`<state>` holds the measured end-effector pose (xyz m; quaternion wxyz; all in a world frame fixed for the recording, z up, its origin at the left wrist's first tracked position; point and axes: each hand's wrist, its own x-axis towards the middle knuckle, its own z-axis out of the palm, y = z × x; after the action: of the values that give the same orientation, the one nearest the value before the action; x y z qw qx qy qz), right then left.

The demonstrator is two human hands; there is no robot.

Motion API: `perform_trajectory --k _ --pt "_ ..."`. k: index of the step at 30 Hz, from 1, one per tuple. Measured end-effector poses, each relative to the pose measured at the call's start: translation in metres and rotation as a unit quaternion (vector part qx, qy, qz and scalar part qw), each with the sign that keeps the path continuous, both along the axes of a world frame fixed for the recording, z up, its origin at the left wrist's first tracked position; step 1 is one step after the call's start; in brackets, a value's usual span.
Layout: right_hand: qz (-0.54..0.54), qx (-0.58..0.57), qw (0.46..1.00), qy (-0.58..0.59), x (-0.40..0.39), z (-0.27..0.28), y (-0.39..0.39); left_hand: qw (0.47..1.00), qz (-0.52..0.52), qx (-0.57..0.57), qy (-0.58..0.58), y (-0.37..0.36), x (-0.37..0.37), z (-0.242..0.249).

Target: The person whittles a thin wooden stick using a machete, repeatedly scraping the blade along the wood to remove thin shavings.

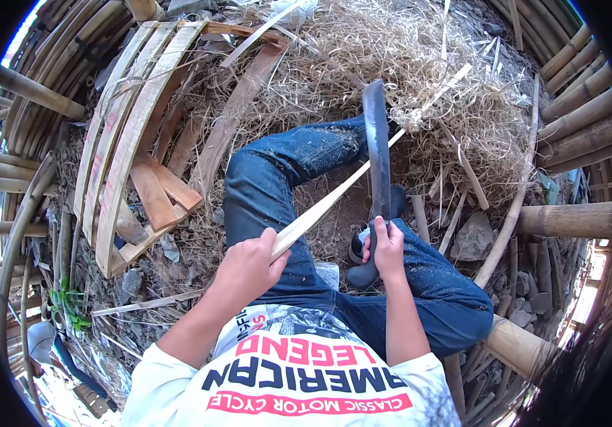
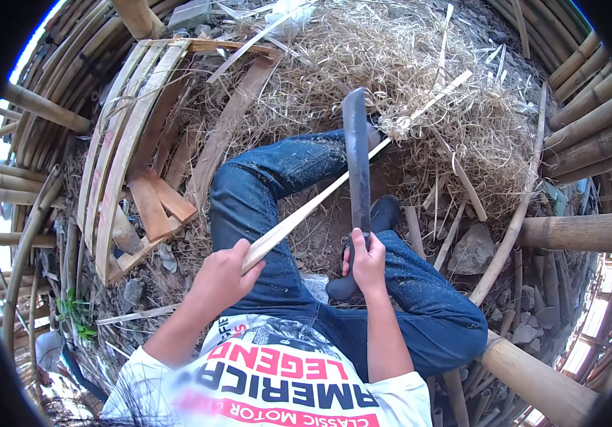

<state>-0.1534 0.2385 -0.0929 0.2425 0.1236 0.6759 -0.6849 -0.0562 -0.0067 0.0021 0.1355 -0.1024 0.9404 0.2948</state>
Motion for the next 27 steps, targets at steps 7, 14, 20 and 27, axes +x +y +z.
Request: perform_trajectory --k 7,14,20,27 --pt "0.012 -0.011 0.999 -0.043 0.004 0.010 0.002 1.000 -0.006 -0.008 0.001 0.002 0.003 -0.008" --pt "-0.026 -0.004 0.998 -0.051 -0.024 0.009 0.016 1.000 0.008 0.002 0.005 0.003 0.000 0.003" --pt "0.023 0.000 0.997 -0.080 -0.024 0.013 0.026 0.999 -0.011 -0.029 0.033 -0.008 -0.001 -0.004" --pt "0.034 -0.024 0.993 -0.112 -0.013 0.010 0.009 1.000 0.007 -0.016 0.024 -0.005 -0.007 -0.007"
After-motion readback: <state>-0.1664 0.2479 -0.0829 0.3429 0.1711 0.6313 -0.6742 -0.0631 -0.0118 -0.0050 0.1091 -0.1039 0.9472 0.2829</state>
